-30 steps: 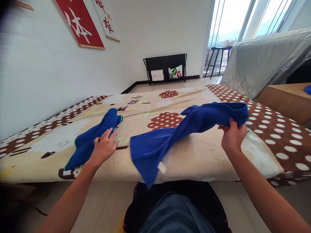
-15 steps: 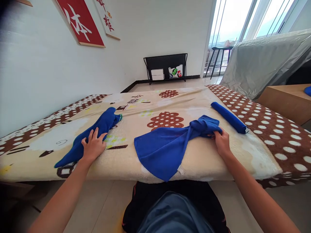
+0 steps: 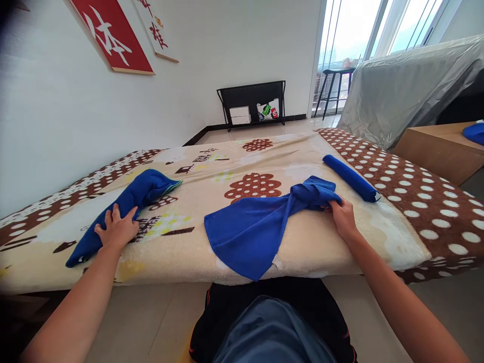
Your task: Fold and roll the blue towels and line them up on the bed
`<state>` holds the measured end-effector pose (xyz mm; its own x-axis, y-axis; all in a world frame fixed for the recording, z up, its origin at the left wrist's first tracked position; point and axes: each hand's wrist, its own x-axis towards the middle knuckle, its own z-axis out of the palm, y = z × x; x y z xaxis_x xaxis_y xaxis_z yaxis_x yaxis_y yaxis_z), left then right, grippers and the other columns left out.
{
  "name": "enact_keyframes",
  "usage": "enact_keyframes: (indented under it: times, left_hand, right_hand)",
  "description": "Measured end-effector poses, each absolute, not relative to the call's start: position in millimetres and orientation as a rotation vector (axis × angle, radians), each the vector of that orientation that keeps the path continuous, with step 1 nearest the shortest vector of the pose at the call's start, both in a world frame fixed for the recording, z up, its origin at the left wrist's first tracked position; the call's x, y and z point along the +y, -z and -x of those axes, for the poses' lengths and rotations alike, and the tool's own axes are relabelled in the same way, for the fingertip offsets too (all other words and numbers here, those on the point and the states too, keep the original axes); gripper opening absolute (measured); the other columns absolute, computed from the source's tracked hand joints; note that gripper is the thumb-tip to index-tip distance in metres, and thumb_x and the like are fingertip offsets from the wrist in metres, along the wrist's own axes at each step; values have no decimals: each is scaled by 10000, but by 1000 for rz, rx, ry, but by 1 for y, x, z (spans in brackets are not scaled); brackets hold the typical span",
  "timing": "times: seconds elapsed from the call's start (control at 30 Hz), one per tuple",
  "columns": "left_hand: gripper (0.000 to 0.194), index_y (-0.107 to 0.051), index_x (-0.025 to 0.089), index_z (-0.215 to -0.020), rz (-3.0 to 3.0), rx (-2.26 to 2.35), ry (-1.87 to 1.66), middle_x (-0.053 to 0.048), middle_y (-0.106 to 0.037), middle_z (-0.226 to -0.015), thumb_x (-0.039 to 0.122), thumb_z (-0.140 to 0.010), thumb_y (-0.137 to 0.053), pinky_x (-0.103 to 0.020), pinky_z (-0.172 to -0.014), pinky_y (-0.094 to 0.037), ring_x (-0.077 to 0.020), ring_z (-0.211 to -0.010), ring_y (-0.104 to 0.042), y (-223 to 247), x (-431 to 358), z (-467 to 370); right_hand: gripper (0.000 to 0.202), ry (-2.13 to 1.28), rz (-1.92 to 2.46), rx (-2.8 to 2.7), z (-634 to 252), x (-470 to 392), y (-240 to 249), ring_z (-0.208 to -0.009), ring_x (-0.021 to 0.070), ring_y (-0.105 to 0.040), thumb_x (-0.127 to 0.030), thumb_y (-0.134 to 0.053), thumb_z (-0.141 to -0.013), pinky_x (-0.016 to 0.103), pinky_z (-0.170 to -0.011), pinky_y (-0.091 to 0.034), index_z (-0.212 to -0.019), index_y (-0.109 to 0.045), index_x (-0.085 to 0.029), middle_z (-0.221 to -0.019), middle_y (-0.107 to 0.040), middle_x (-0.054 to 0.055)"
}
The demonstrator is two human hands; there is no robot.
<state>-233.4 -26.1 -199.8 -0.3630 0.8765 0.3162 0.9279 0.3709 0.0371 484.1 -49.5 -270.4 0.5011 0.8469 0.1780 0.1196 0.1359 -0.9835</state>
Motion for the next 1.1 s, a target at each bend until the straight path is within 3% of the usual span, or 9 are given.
enact_keyframes:
  times: [0.2,0.33,0.43,0.53,0.57,0.7,0.87,0.97,1.1]
  left_hand:
    - [655,-329,153,-1521,1481,-2539,400,-261,-1,-1641,371,-927,-496,-772,-1056,-104,-488,-1490,-26,193,-23,230]
    - [680,-419,40,-1440,1561,-2537,468,-325,24,-1617,382,-873,-570,-799,-1033,-107,-548,-1467,2,190,-25,201]
    - [554,-526,99,-1354,1776,-2428,537,-258,-104,-1637,384,-879,-551,-752,-1080,-153,-494,-1484,-97,199,-33,158]
    - [421,-642,173,-1210,2118,-2298,612,-177,-484,-1490,417,-890,-517,-592,-1141,-275,-369,-1395,-409,215,-43,100]
    - [431,-650,181,-1196,2220,-2251,653,-161,-543,-1440,452,-896,-503,-541,-1147,-300,-336,-1367,-456,220,-46,81]
    - [474,-659,199,-1152,2535,-2057,868,-123,-629,-1339,554,-874,-513,-441,-1122,-363,-277,-1282,-543,227,-56,12]
    - [297,-677,207,-978,2681,-1959,1160,-86,-707,-1083,427,-779,-662,-427,-1007,-448,-270,-1060,-628,217,-63,-26]
    - [273,-650,196,-917,2610,-2036,1382,-56,-693,-913,449,-815,-633,-385,-894,-496,-232,-884,-637,209,-66,-20]
    - [409,-606,184,-998,2445,-2157,1774,-35,-689,-904,554,-826,-609,-313,-767,-535,-192,-810,-644,194,-70,10]
  right_hand:
    - [252,-651,1351,-964,-484,-52,270,-650,234,-613,-513,-652,-729,410,-647,-532,-750,-629,-264,-735,-694,38]
    - [241,-645,1365,-1004,-484,-56,267,-645,213,-576,-500,-637,-740,373,-633,-508,-737,-620,-259,-725,-671,26]
    - [220,-659,1398,-1073,-485,-60,262,-641,192,-548,-458,-674,-717,338,-625,-484,-761,-652,-243,-700,-646,9]
    - [239,-695,1436,-1137,-487,-62,257,-614,163,-527,-430,-681,-728,305,-607,-460,-848,-689,-223,-686,-634,-8]
    - [260,-709,1446,-1155,-488,-64,255,-610,158,-526,-433,-676,-736,300,-603,-456,-882,-696,-218,-696,-641,-8]
    - [345,-764,1468,-1241,-490,-71,245,-637,162,-550,-458,-673,-731,299,-611,-462,-957,-704,-199,-788,-686,18]
    - [283,-758,1489,-1355,-499,-91,233,-678,185,-559,-432,-676,-701,321,-655,-476,-873,-712,-210,-765,-693,20]
    - [279,-699,1517,-1397,-512,-107,226,-781,244,-607,-442,-721,-664,393,-776,-500,-853,-726,-237,-800,-708,30]
    - [352,-733,1531,-1504,-539,-129,219,-958,350,-652,-474,-800,-604,496,-902,-509,-885,-752,-268,-978,-733,82]
